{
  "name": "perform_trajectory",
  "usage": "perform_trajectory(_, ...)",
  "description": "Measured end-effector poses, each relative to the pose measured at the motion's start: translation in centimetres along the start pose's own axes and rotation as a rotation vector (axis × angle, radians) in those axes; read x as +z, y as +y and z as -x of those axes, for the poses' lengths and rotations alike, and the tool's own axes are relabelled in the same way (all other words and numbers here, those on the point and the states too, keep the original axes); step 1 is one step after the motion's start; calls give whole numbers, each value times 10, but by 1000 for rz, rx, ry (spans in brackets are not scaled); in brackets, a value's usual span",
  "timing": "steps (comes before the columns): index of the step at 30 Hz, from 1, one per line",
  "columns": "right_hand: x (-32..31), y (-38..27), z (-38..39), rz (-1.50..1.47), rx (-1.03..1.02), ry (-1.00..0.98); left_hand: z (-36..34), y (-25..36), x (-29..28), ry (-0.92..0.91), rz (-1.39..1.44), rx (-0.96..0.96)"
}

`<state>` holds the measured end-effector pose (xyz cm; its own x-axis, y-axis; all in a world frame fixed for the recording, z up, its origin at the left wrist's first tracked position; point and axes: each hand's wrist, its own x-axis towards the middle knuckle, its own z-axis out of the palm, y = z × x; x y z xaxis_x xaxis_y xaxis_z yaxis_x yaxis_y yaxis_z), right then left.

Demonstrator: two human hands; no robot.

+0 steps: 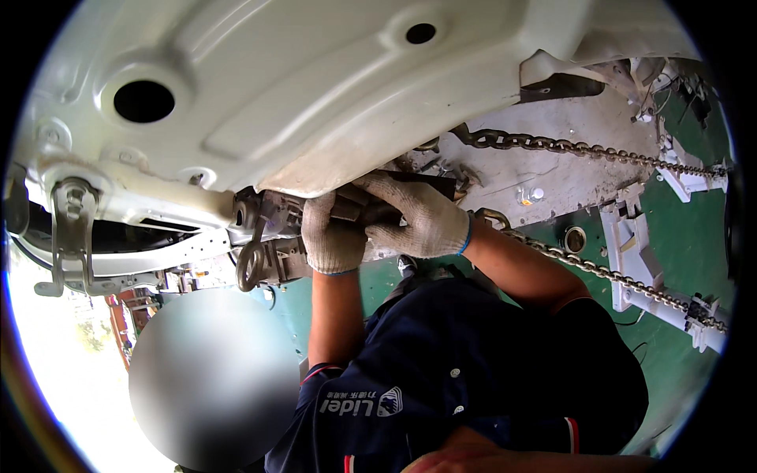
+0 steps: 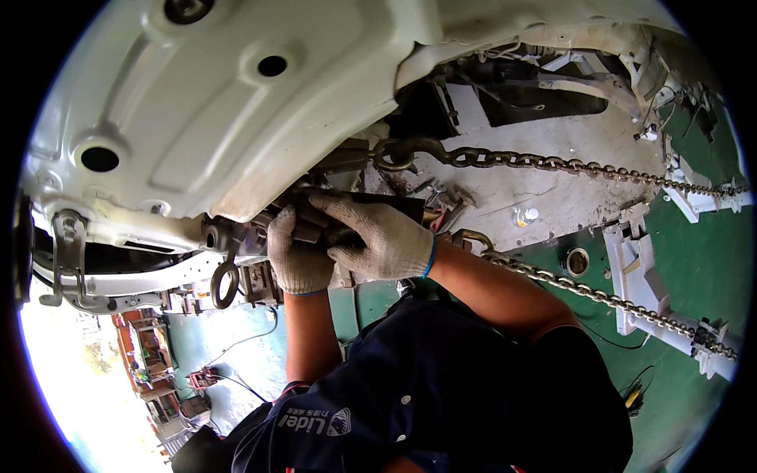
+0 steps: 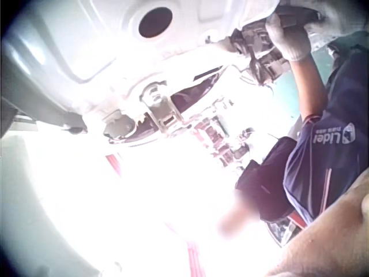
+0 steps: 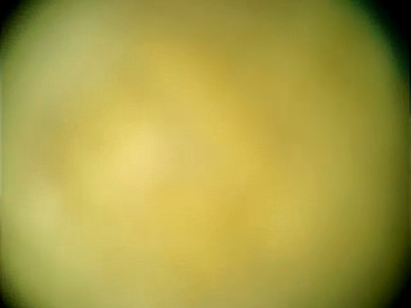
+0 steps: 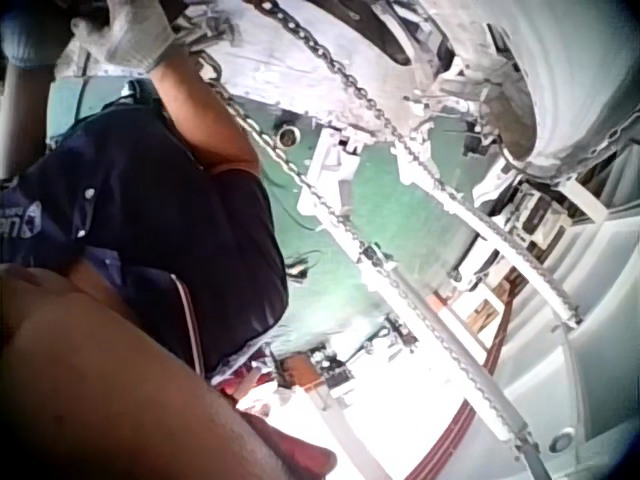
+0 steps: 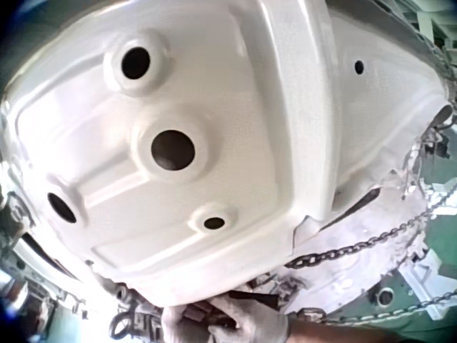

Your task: The person welds a section of a white car frame, then uses a wrench to tighten bolts on a metal bracket attached to the frame. The person also handles a chain and hook assembly to secure the bracket during the repair.

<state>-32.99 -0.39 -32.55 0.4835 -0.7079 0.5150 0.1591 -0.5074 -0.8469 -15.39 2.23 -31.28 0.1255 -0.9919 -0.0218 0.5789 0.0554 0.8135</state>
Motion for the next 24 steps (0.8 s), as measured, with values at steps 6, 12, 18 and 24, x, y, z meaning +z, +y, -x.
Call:
perform_trajectory(6, 3, 7, 0, 21, -15, 19, 0, 3, -8, -88, -81, -23)
perform_trajectory(12, 7, 9, 6, 67, -26, 109, -2, 4, -11, -193, -134, -62)
perform_trajectory(18, 14, 17, 11, 143, -64, 161, -2, 5, -17, -232, -150, -79)
perform_trajectory(24, 18, 20, 13, 197, -71, 173, -7, 0, -27, -301, -139, -61)
